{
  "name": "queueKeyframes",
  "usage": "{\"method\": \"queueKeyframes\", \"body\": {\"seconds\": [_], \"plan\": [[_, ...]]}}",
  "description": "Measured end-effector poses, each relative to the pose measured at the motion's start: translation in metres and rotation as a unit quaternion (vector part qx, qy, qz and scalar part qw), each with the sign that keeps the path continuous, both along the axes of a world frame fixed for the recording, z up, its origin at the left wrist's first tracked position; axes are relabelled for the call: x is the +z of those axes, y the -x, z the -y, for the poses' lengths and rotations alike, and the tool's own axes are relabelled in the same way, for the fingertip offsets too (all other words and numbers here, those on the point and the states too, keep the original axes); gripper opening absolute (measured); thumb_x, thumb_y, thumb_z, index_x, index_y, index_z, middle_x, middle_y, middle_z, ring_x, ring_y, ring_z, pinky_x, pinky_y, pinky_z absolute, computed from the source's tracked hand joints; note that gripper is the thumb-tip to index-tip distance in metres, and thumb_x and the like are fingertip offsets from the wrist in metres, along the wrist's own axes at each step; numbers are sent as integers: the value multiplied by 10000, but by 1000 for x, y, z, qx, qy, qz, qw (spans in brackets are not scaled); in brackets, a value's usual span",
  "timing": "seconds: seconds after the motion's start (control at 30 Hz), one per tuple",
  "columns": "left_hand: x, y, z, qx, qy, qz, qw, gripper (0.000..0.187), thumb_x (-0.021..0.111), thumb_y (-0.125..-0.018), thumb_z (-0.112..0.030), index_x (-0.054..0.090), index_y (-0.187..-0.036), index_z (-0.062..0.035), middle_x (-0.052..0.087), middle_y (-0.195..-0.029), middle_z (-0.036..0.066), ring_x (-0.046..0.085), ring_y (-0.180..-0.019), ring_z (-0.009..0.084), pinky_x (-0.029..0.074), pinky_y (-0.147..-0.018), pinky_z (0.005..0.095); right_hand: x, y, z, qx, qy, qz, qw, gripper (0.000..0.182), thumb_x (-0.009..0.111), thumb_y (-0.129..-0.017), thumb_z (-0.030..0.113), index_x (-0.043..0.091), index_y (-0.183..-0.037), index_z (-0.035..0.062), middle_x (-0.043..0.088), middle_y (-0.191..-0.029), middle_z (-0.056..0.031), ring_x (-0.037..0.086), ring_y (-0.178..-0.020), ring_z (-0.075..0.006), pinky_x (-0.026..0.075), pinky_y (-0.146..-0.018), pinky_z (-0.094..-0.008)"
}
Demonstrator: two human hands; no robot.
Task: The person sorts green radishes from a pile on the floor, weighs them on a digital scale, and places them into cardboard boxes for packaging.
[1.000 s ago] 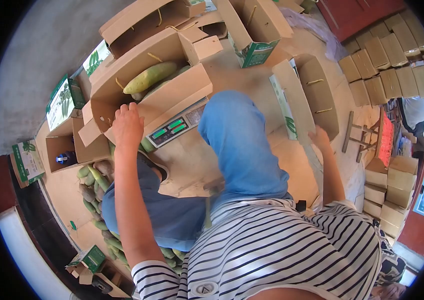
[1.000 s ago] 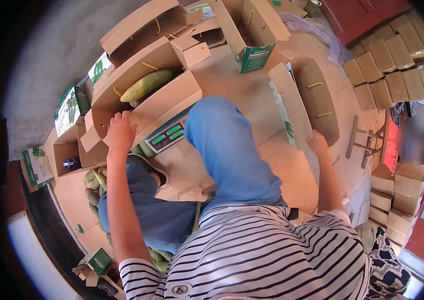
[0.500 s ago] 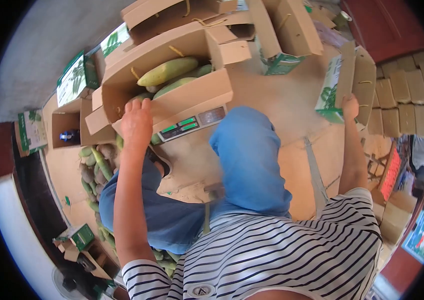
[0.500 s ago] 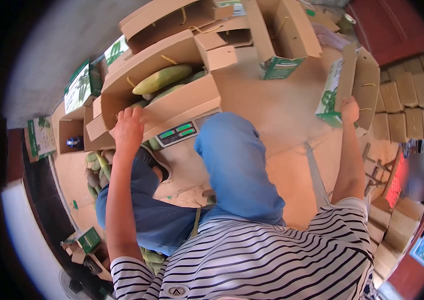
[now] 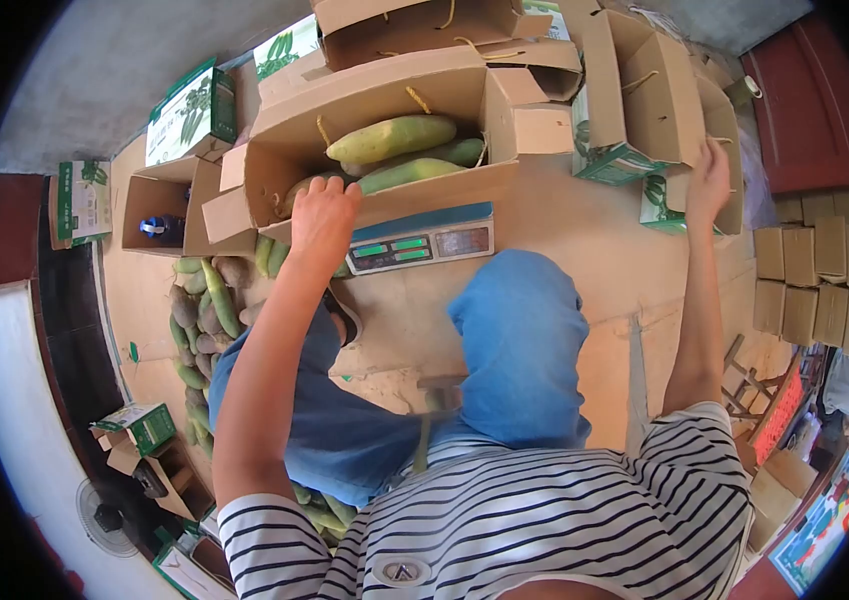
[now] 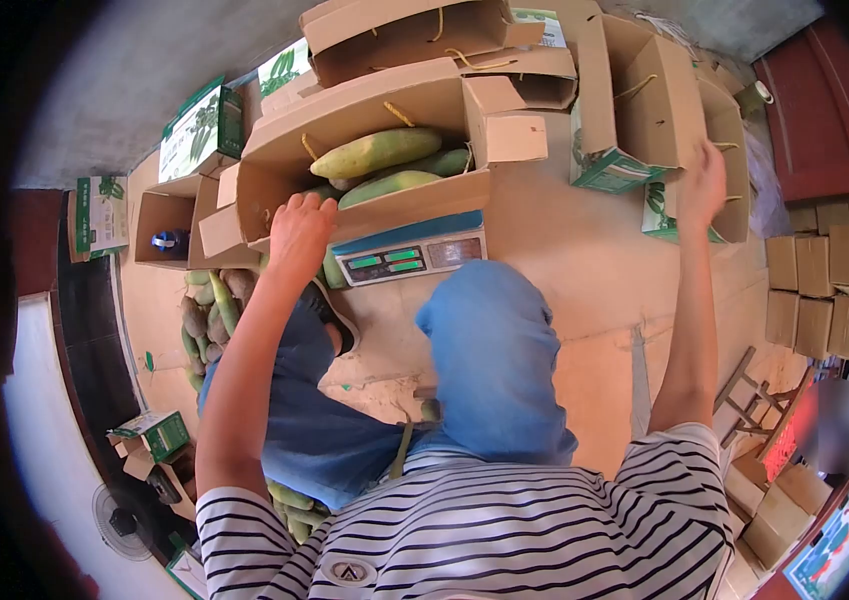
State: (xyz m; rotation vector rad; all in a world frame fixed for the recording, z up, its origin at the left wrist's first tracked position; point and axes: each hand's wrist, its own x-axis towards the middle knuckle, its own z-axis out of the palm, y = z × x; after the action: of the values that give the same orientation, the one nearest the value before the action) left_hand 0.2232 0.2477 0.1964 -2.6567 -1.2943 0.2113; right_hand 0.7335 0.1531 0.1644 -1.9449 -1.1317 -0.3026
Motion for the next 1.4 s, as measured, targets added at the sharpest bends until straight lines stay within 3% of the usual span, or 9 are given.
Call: {"method": "queueKeyframes", "body": {"seconds": [0.07, 0.13, 0.17, 0.47, 0.67, 0.97, 1.13, 1.23, 1.4], "plan": [[-6, 4, -1, 17, 29, 40, 999, 210, 670, -726, -177, 533, -850, -78, 554, -842, 83, 555, -867, 275, 458, -719, 394, 57, 83, -41, 230, -15, 5, 973, 251, 497, -902, 149, 569, -1103, 18, 613, -1070, -98, 593, -966, -249, 457, -853, -316], [-9, 5, -2, 42, 72, 80, 993, 209, 666, -729, -169, 530, -850, -68, 564, -841, 99, 564, -861, 290, 462, -717, 409, 84, 153, -86, 300, 155, 103, 936, 293, 468, -873, 195, 582, -1106, 59, 585, -1139, -108, 544, -1047, -279, 441, -882, -343], [-11, 5, -3, 38, 79, 92, 992, 210, 665, -729, -167, 528, -849, -64, 569, -838, 105, 567, -856, 296, 464, -717, 414, 71, 178, -119, 403, 77, 154, 899, 298, 435, -867, 195, 593, -1090, 77, 585, -1133, -101, 533, -1052, -288, 445, -876, -354], [-10, 7, -9, -4, 109, 102, 989, 221, 666, -726, -186, 529, -839, -55, 597, -834, 117, 577, -842, 307, 472, -714, 415, 26, 306, -227, 393, 406, 240, 789, 186, 628, -779, 202, 655, -929, 95, 651, -982, -98, 609, -947, -275, 475, -778, -412], [-13, -3, -3, -79, 75, 83, 991, 109, 619, -748, -164, 581, -824, -97, 607, -785, 81, 604, -794, 259, 469, -642, 391, 46, 282, -183, 449, 338, 294, 773, 224, 624, -767, 291, 654, -888, 105, 653, -890, -119, 614, -879, -315, 474, -752, -439], [88, -132, 88, -377, 90, 118, 914, 107, 617, -668, -79, 565, -761, -71, 582, -761, 85, 584, -801, 259, 462, -694, 371, 103, 99, 33, 280, 382, 226, 851, 317, 596, -809, 335, 597, -950, 52, 616, -913, -180, 591, -847, -341, 462, -725, -432], [27, -235, 182, -531, 106, 142, 829, 65, 588, -673, -155, 650, -657, -140, 645, -697, 37, 640, -704, 201, 467, -617, 333, 84, 39, 213, 186, 360, 165, 899, 321, 561, -853, 319, 609, -993, 34, 616, -855, -169, 570, -800, -360, 458, -742, -411], [-24, -281, 241, -556, 156, 128, 806, 93, 563, -699, -157, 651, -670, -149, 633, -686, 26, 609, -728, 187, 419, -653, 345, 28, 3, 332, 54, 430, 43, 900, 261, 585, -840, 268, 610, -919, 21, 598, -799, -203, 571, -787, -381, 446, -680, -420], [8, -291, 279, -537, 283, 208, 767, 84, 559, -707, -113, 615, -767, -96, 604, -766, 57, 586, -807, 213, 415, -718, 354, -73, 6, 530, -144, 487, -75, 858, 272, 596, -805, 310, 650, -949, 85, 649, -799, -152, 619, -751, -322, 469, -673, -402]]}}
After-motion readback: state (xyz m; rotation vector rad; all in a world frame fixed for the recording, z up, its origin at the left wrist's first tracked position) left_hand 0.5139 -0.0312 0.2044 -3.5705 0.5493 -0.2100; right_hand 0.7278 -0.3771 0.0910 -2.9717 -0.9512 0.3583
